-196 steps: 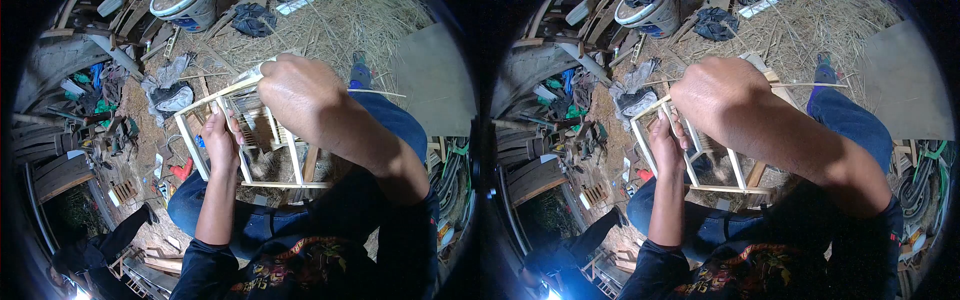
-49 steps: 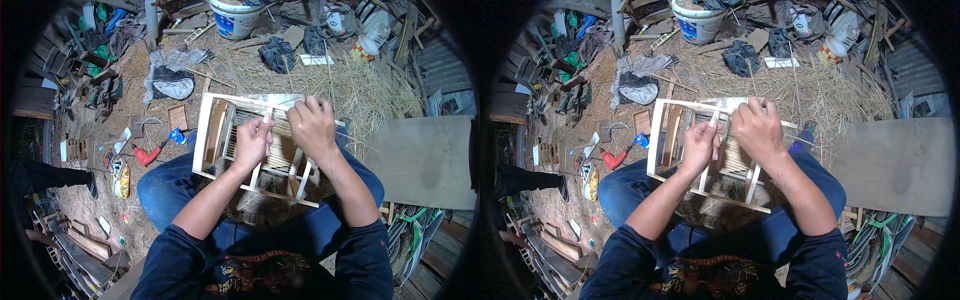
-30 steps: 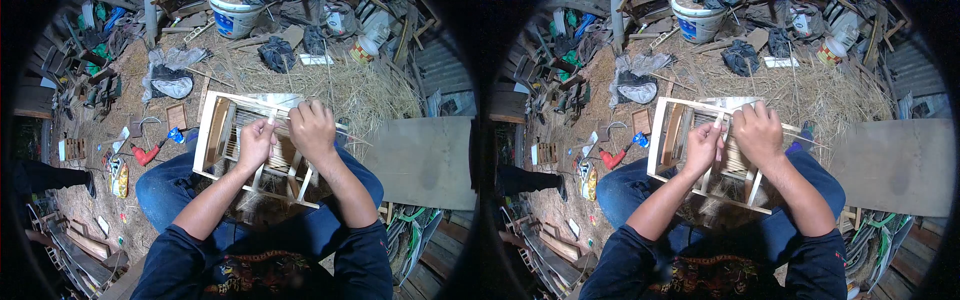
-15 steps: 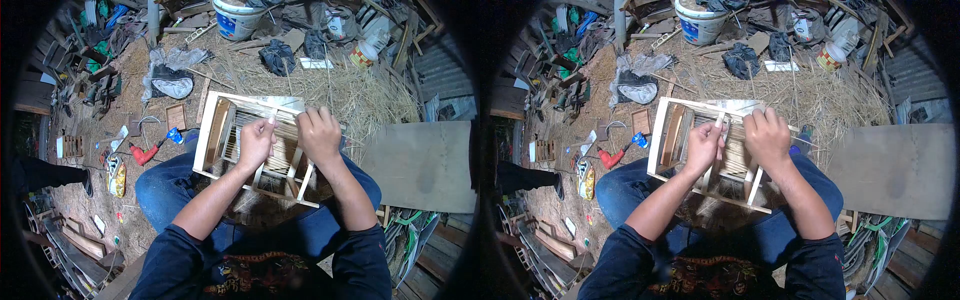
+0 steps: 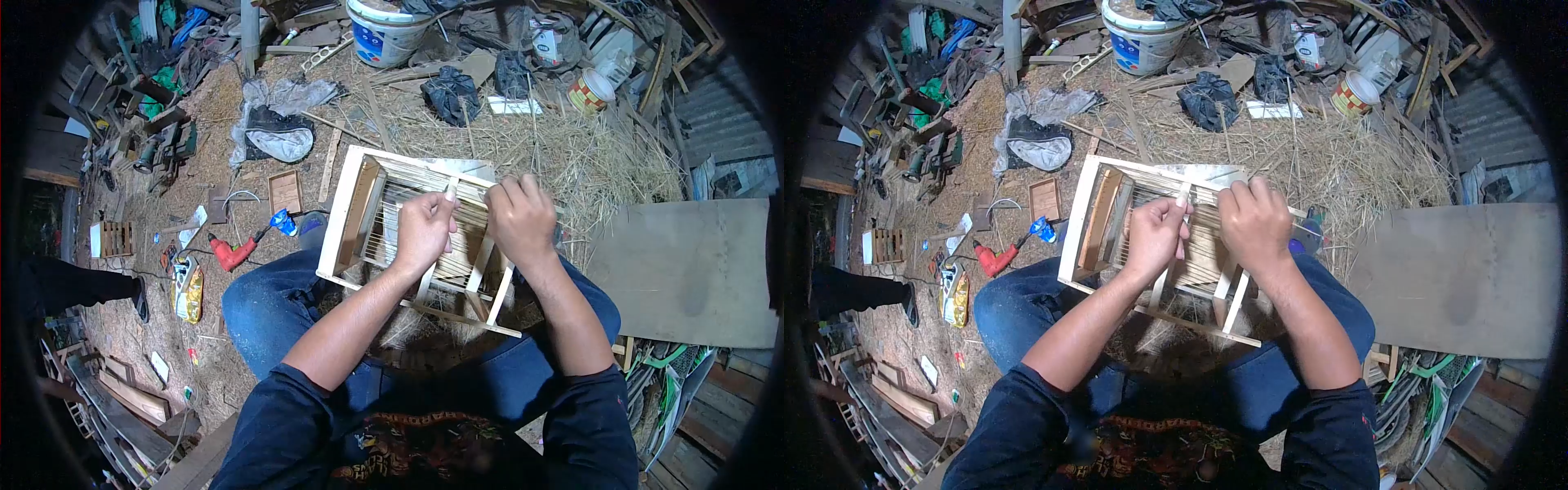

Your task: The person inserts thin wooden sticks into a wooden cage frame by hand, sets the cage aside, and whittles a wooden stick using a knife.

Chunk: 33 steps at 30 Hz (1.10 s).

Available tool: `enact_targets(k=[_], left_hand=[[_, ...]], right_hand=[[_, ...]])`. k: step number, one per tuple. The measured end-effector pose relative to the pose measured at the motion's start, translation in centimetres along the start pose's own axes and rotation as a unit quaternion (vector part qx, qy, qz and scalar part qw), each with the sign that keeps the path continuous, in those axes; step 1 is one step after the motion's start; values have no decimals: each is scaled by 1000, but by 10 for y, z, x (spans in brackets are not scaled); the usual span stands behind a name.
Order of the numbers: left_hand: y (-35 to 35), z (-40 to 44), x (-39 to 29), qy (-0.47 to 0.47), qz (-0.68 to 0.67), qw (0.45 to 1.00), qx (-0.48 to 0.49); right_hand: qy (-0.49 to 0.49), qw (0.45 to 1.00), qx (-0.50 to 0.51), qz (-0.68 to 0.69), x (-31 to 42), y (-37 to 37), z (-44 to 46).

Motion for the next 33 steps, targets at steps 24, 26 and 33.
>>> enact_targets(k=[24,26,33], left_hand=[[-14,2,1,11,-2,1000,27],[-12,4,-1,0,13,1000,22],[-10,5,-1,-5,14,1000,14]], right_hand=[[41,999,1,-15,11,-18,6],[38,999,1,-23,10,-15,8],[21,999,-6,-28,3,-15,-3]])
Point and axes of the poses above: each hand's wrist, its own z-axis towards the middle knuckle, its own y-axis out of the back of the hand, x = y × z, the point moved 6 cm from there along z, towards the middle knuckle, and after that the axes turned 6 degrees about y, right-handed, at the moved point
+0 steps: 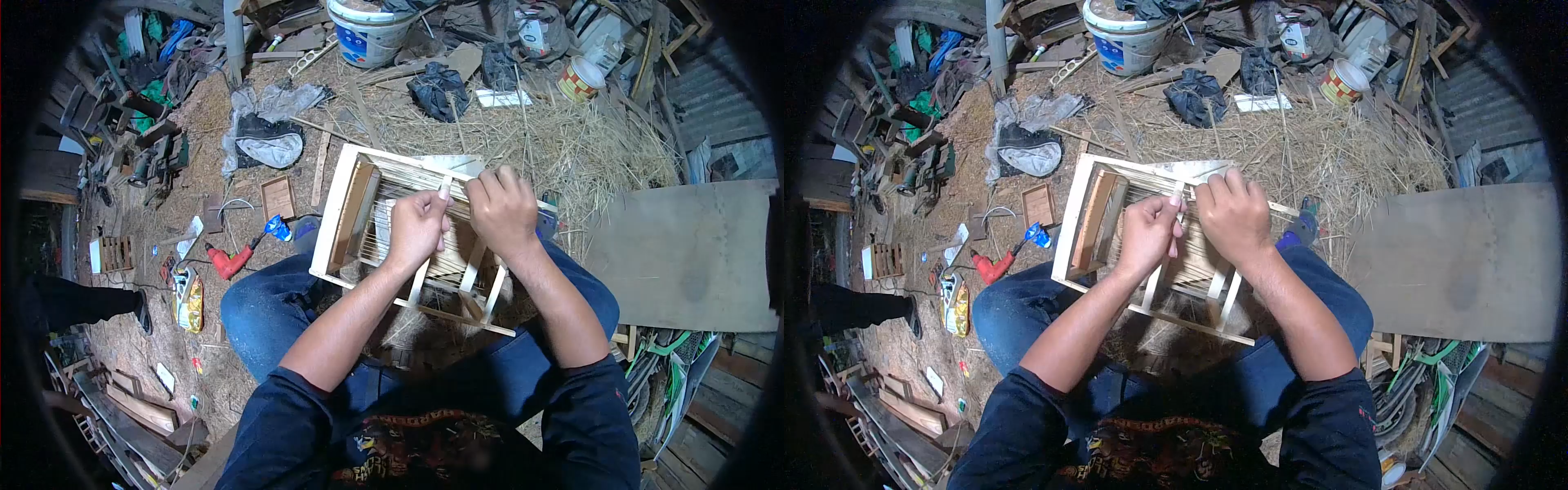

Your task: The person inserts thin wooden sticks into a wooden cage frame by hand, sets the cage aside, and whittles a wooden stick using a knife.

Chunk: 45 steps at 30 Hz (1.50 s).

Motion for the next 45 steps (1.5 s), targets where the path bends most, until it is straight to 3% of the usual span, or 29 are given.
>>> enact_targets(k=[25,33,34,35,37,39,41,42,43,45], left_hand=[[-1,8,2,17,-7,999,40],[5,3,-18,22,85,995,39],[12,2,-28,-25,199,979,34],[22,0,-41,-172,321,930,-40],[48,-7,-62,-137,351,921,-94],[76,-16,-95,-187,421,865,-199],[106,-2,-100,-379,538,712,-243],[113,1,-97,-367,589,673,-255],[117,3,-93,-365,596,670,-251],[137,23,-69,-142,541,806,-193]], right_hand=[[11,1000,-9,7,4,-1,5],[3,1000,-16,5,3,-1,11],[-1,1000,-15,7,2,-2,11],[-1,1000,-9,2,1,-5,11],[-7,1000,-1,2,-2,-11,9],[-1,1000,-21,10,-4,-16,8],[-13,1000,-21,16,-5,-17,9],[-5,1000,-23,13,-4,-19,10],[4,1000,-25,10,-3,-19,12],[-1,999,-25,31,-3,-15,16]])
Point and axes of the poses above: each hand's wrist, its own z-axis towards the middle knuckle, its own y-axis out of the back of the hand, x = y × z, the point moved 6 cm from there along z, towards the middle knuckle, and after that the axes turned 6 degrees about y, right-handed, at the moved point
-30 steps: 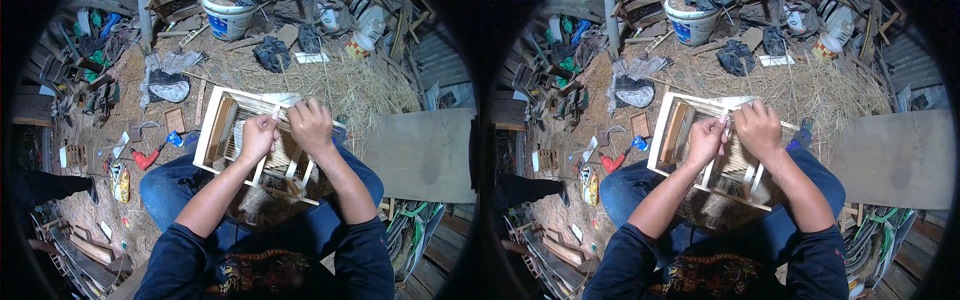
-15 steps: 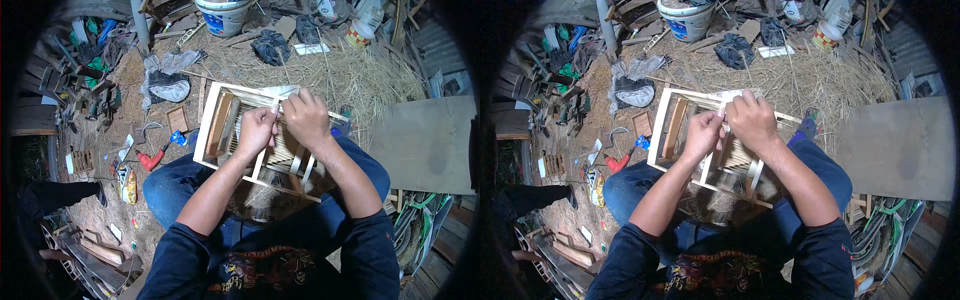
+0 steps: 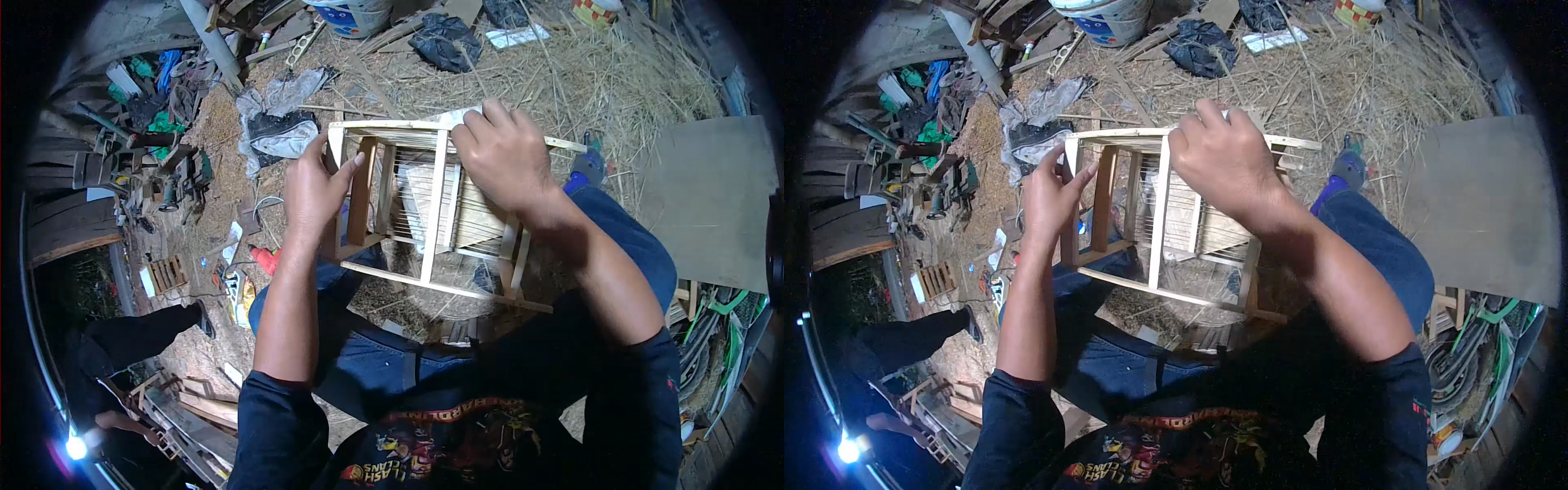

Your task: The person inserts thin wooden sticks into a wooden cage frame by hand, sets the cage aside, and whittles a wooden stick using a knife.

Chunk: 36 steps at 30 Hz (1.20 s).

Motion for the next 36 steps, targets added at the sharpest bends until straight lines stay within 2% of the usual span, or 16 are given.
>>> enact_targets(k=[2,7,10,17,19,23,25,26,30,31,36], left_hand=[[-3,2,4,24,-9,999,25],[-8,9,15,0,-49,999,14],[-13,15,24,-2,-44,999,20],[-20,20,33,20,-47,998,46],[-24,20,37,44,-126,990,48],[-24,14,32,55,-129,990,19],[-38,16,44,67,-203,976,28],[-48,21,57,35,-246,969,18],[-45,19,56,91,-265,958,67],[-44,18,48,71,-277,957,52],[-45,21,43,44,-268,960,67]], right_hand=[[19,1000,18,-14,6,4,5],[9,999,19,25,10,4,15],[8,999,-12,37,10,9,20],[26,998,-26,-52,14,8,18],[9,999,36,-24,14,8,18],[10,999,29,-20,14,3,16],[12,999,-39,-13,14,1,10],[11,998,-58,1,15,5,12],[7,1000,-2,-16,17,7,8],[2,1000,26,-13,18,6,9],[-7,1000,7,12,17,8,8]])
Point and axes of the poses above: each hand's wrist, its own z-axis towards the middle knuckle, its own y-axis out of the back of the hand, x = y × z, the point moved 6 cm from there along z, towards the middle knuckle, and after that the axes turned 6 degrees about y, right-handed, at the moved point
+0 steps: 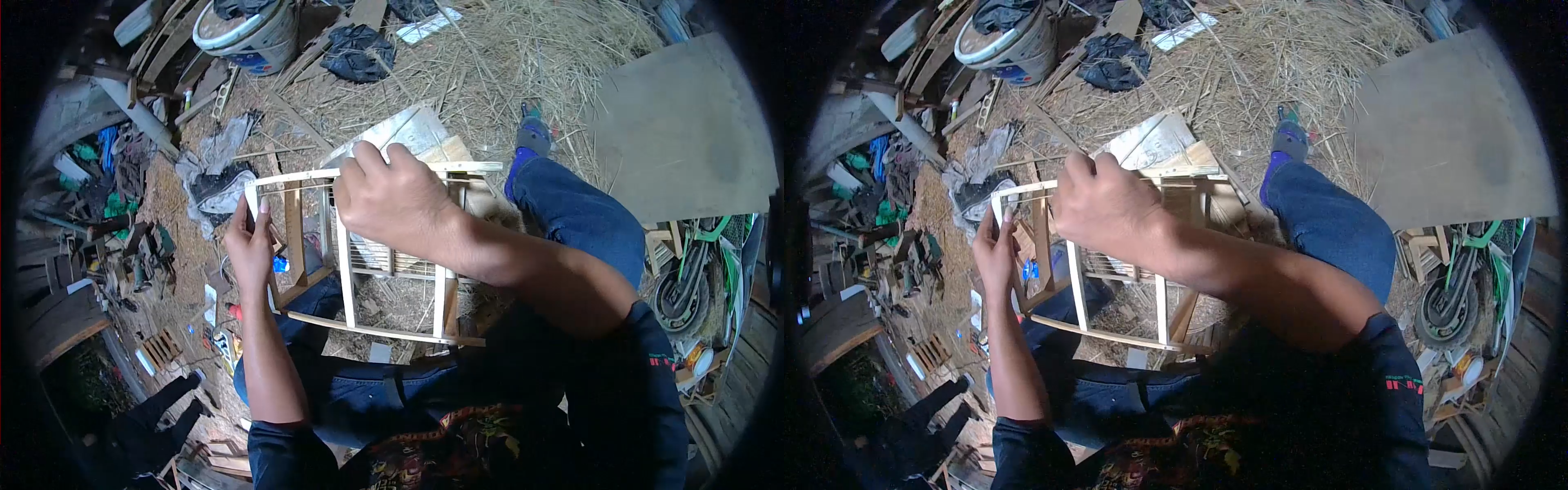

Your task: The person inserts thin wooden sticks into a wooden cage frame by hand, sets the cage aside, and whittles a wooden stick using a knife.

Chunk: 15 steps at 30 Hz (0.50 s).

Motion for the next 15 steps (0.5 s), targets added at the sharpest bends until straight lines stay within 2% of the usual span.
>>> enact_targets(k=[5,6,8,9,10,12,14,15], left_hand=[[1,-5,-12,12,61,997,-39],[2,-2,0,-34,40,997,-59],[3,-13,-25,-82,104,985,-113],[5,-21,-41,-151,168,962,-156],[5,-40,-77,-269,295,886,-236],[6,-58,-98,-320,251,879,-248],[-15,-71,-98,-244,135,952,-130],[-25,-75,-102,-265,123,950,-107]], right_hand=[[-15,998,55,1,0,-13,-6],[-10,999,43,9,-1,-10,-6],[-10,999,41,19,-7,-6,-6],[-6,999,36,23,-6,-7,-10],[-14,999,34,18,-7,-9,-13],[-21,999,32,14,-10,-12,-19],[-31,999,24,21,-15,-11,-24],[-33,999,25,17,-17,-13,-27]])
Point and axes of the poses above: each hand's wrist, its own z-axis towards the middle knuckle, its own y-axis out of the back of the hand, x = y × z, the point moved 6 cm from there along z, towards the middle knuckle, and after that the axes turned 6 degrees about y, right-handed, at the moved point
